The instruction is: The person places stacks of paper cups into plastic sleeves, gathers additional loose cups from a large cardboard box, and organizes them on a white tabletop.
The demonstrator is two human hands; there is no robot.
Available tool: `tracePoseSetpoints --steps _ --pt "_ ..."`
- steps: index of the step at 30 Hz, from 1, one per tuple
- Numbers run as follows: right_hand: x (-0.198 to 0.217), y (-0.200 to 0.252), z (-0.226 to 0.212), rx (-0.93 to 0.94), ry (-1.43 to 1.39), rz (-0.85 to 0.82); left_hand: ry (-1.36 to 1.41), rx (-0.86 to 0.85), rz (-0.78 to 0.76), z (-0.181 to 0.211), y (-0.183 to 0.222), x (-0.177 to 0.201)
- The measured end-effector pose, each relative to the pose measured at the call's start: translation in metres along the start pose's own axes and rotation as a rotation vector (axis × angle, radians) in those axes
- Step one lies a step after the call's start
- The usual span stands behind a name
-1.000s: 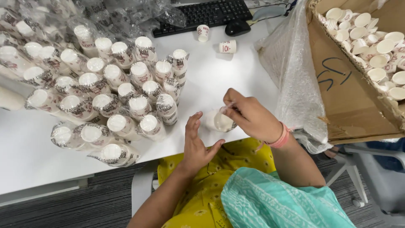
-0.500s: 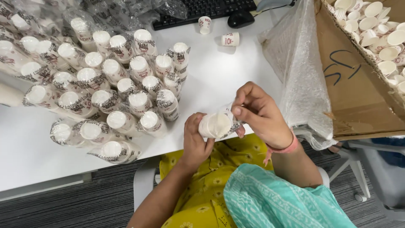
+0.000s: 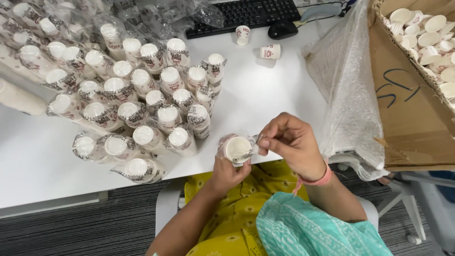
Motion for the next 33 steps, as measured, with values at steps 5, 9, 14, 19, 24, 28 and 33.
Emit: tracePoseSetpoints --steps 5,9,14,19,24,28,33 --pt "-0.021 -0.010 -0.040 0.210 -0.540 0.212 0.263 0.409 0.013 -0.012 0.013 -0.008" --pt "-0.004 0.003 0.002 0.561 -0.271 0.391 0.229 0.270 0.095 -0.009 0.010 -0.005" --pt "-0.016 0.004 0.028 0.976 0.801 0.034 0.060 0.063 0.068 -0.007 0.007 -0.004" --pt "-0.011 -0.003 0.034 0.801 0.925 -0.071 -0.018 0.109 -0.031 -0.006 0.012 -0.005" --pt "-0.014 -0.001 0.019 1.009 0.626 0.286 0.103 0.138 0.043 -0.014 0.016 -0.012" --pt "-0.015 -0.003 0.030 1.043 0.844 0.139 0.042 0.100 0.019 -0.009 0.017 -0.008" --pt "-0.017 -0.001 0.051 1.179 0.922 0.260 0.086 0.152 -0.003 -0.005 0.010 -0.003"
Point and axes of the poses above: each hand's wrist, its own y-axis away from the middle knuckle, its own x-axis out of the back of the hand, z = x × y, the point moved 1 cm from there along -y, towards the middle knuckle, and after that the axes turned 13 degrees about z, right-handed, at the moved point
